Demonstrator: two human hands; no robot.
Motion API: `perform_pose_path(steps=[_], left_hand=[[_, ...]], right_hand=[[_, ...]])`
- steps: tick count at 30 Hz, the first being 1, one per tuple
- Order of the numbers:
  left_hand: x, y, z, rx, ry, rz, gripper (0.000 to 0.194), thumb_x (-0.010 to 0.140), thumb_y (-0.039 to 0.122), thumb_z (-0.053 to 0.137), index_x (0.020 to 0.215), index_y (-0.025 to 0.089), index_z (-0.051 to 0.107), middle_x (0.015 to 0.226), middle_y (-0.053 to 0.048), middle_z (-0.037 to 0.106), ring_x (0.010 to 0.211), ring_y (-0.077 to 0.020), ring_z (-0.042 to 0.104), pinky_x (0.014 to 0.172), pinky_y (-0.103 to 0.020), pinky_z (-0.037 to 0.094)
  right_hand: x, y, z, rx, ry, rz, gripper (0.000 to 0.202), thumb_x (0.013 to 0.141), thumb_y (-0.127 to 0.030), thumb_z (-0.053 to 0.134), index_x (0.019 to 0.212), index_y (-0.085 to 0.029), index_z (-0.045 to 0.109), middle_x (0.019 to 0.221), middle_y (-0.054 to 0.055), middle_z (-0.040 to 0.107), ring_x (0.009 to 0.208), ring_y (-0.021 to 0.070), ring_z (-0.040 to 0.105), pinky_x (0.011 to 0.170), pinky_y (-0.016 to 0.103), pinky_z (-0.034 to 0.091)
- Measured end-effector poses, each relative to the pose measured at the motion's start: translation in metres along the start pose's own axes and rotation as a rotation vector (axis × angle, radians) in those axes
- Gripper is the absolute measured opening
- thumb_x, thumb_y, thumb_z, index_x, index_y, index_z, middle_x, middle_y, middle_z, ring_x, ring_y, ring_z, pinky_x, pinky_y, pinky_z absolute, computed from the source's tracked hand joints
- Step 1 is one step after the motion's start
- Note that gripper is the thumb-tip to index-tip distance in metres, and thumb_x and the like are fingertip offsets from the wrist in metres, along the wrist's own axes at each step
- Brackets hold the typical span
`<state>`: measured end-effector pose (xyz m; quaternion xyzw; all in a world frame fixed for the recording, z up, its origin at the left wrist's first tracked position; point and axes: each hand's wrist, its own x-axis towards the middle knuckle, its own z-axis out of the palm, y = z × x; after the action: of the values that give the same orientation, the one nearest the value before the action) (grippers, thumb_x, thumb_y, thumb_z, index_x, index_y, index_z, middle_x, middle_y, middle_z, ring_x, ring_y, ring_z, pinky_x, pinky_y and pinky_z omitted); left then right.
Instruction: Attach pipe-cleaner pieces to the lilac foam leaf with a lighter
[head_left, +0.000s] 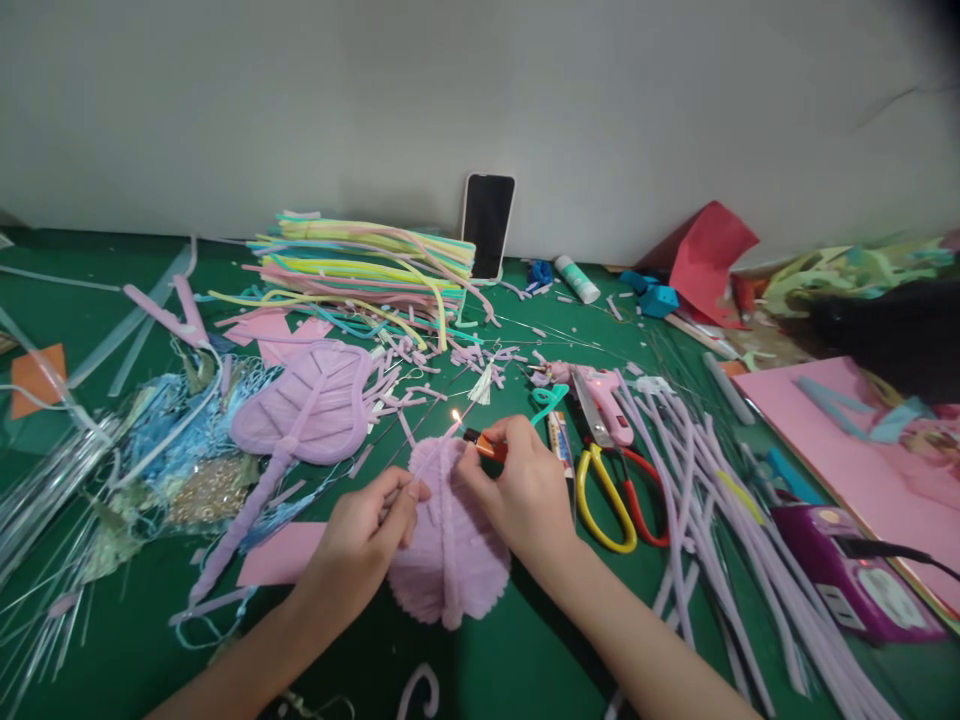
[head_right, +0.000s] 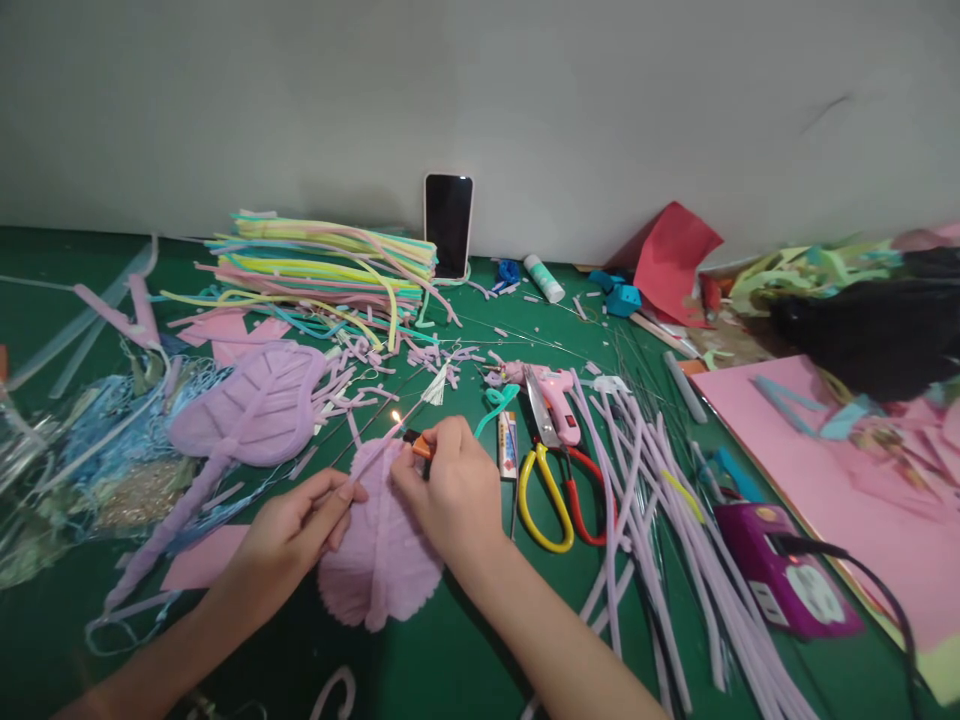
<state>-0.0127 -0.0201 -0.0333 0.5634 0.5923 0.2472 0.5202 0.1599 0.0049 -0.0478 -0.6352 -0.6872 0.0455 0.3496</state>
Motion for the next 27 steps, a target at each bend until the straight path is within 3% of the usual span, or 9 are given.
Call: perform_pose_path(steps=[7, 10, 14, 19, 27], left_hand=[[0.0005, 0.0039, 0.0027, -0.124, -0.041, -0.037, 0.035, 0.09, 0.051, 0.042, 0.091, 0.019, 0.055, 0.05, 0.008, 0.05, 0.031, -0.0073, 0.04, 0.035, -0.02, 0.029], [0.0017, 0.0058, 0.0035, -0.131, -0.023, -0.041, 0.034, 0.088, 0.051, 0.046, 0.084, 0.019, 0.055, 0.049, 0.008, 0.049, 0.033, -0.007, 0.039, 0.035, -0.019, 0.029], [0.0005, 0.0069, 0.0023, -0.126, 0.021, -0.024, 0.029, 0.09, 0.042, 0.045, 0.072, 0.019, 0.05, 0.051, 0.005, 0.05, 0.044, -0.0074, 0.042, 0.041, -0.017, 0.029], [-0.0022, 0.0053, 0.0003, -0.152, -0.033, -0.065, 0.018, 0.089, 0.03, 0.043, 0.076, 0.019, 0.049, 0.055, 0.005, 0.059, 0.041, -0.0062, 0.038, 0.04, -0.017, 0.027], [0.0005, 0.0025, 0.0009, -0.196, -0.072, -0.107, 0.027, 0.088, 0.047, 0.046, 0.091, 0.021, 0.047, 0.062, 0.004, 0.064, 0.032, -0.0076, 0.047, 0.032, -0.017, 0.028]], right_hand=[[-0.0008, -0.0004, -0.0007, 0.049, -0.041, 0.009, 0.01, 0.079, -0.028, 0.052, 0.081, -0.022, 0.044, 0.071, 0.001, 0.06, 0.062, 0.0155, 0.061, 0.053, 0.025, 0.044], [-0.0005, -0.001, -0.0004, 0.052, -0.043, 0.011, 0.01, 0.08, -0.029, 0.051, 0.08, -0.021, 0.044, 0.072, 0.001, 0.06, 0.062, 0.0154, 0.06, 0.054, 0.026, 0.044], [-0.0009, -0.0016, -0.0001, 0.065, -0.062, 0.018, 0.01, 0.08, -0.029, 0.052, 0.081, -0.021, 0.045, 0.071, 0.001, 0.06, 0.062, 0.0158, 0.061, 0.054, 0.026, 0.044], [-0.0023, -0.0017, 0.0018, 0.045, -0.056, 0.009, 0.012, 0.08, -0.029, 0.053, 0.082, -0.02, 0.046, 0.073, 0.002, 0.061, 0.063, 0.0161, 0.061, 0.055, 0.026, 0.045], [-0.0034, -0.0018, 0.0045, 0.044, -0.055, 0.005, 0.012, 0.081, -0.03, 0.052, 0.082, -0.021, 0.045, 0.072, 0.001, 0.059, 0.062, 0.0154, 0.06, 0.055, 0.026, 0.045]])
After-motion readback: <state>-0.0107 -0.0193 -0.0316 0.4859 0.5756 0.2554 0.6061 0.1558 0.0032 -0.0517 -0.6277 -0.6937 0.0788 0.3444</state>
